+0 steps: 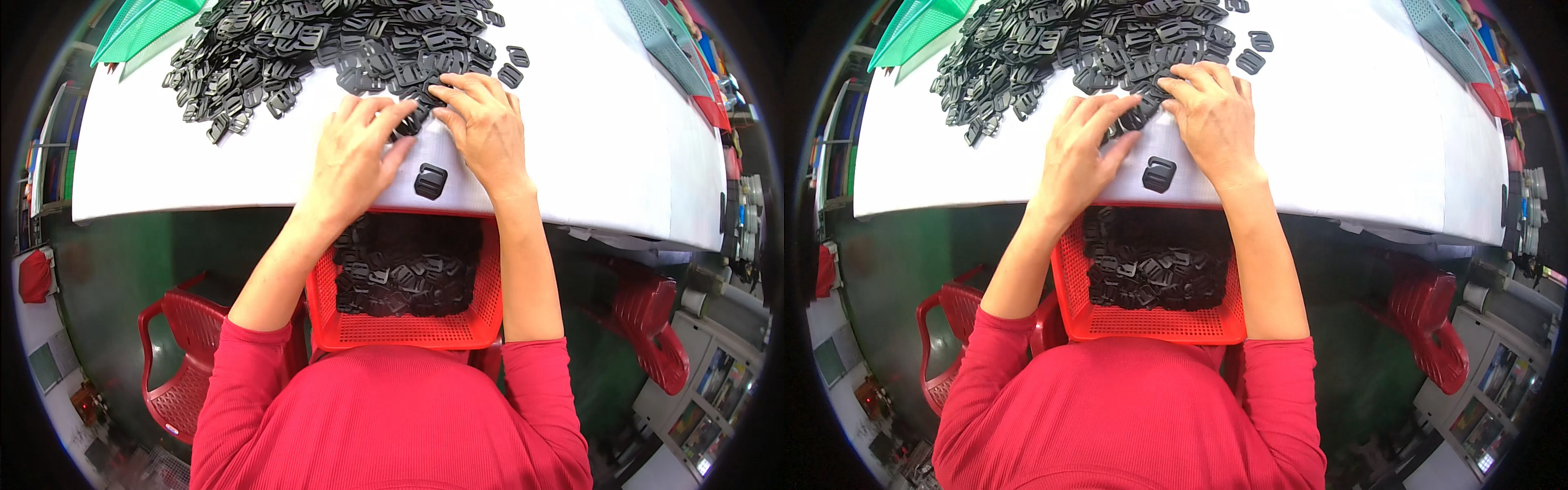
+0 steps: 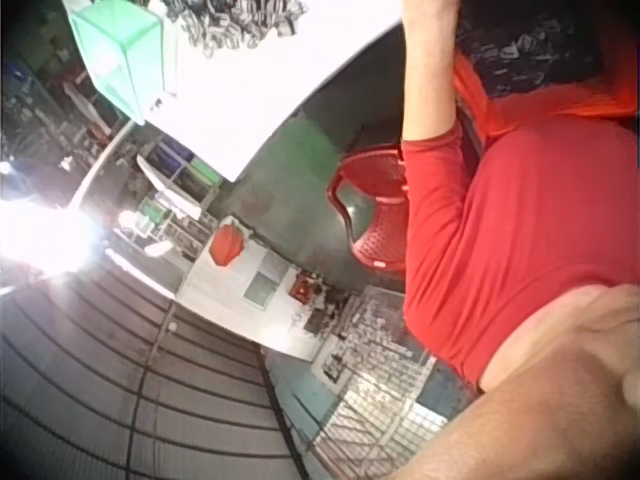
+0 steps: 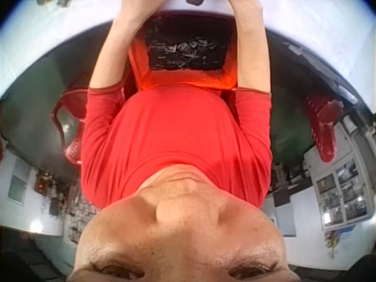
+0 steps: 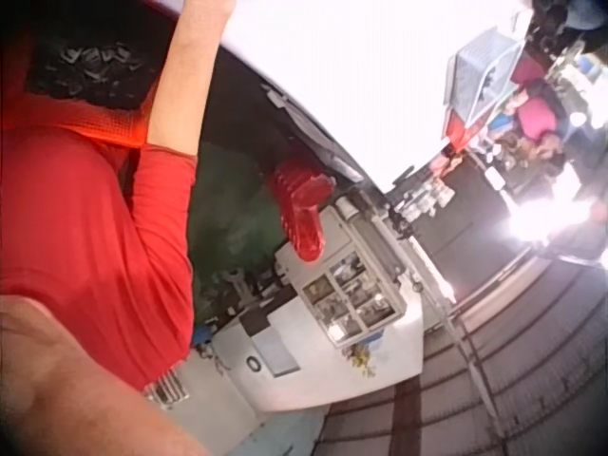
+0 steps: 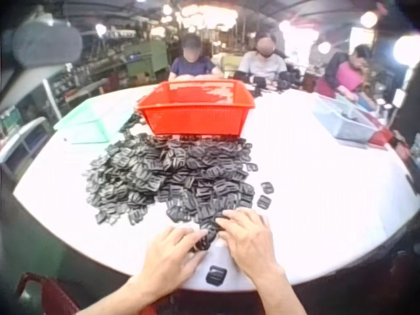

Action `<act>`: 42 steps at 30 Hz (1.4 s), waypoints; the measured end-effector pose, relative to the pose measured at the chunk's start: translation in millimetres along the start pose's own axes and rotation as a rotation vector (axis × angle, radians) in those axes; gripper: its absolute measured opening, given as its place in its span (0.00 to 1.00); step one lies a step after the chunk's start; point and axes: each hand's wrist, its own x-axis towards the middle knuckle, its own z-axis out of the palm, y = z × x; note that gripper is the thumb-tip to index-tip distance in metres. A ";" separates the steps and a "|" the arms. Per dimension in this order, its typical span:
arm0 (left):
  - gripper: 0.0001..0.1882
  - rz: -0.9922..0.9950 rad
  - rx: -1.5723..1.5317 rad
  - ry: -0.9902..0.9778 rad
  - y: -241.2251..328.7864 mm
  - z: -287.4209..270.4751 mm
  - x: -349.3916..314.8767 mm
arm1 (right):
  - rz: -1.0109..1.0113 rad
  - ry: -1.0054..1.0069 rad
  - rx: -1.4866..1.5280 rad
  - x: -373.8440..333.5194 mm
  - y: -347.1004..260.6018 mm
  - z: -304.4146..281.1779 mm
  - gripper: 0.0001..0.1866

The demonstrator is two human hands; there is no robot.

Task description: The person sorts small black plastic buckles on a white table, picking them up and placing them into a red basket. They repeatedly gather the buckles from the table surface and transfer them into the basket.

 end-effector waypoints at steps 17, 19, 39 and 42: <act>0.16 -0.079 0.144 -0.069 -31.2 -32.5 -33.8 | 0.061 -0.074 0.108 -4.4 -54.3 -5.3 0.13; 0.15 -0.095 0.107 -0.059 -43.6 -32.7 -37.2 | 0.067 -0.042 0.078 -4.2 -54.6 -1.6 0.14; 0.09 -0.231 -0.161 0.213 -39.7 -28.4 -35.2 | -0.047 -0.046 -0.127 8.6 -36.6 16.0 0.11; 0.10 -0.218 -0.141 0.232 -33.6 -23.4 -37.9 | 0.146 -0.086 0.086 10.2 -36.7 3.9 0.10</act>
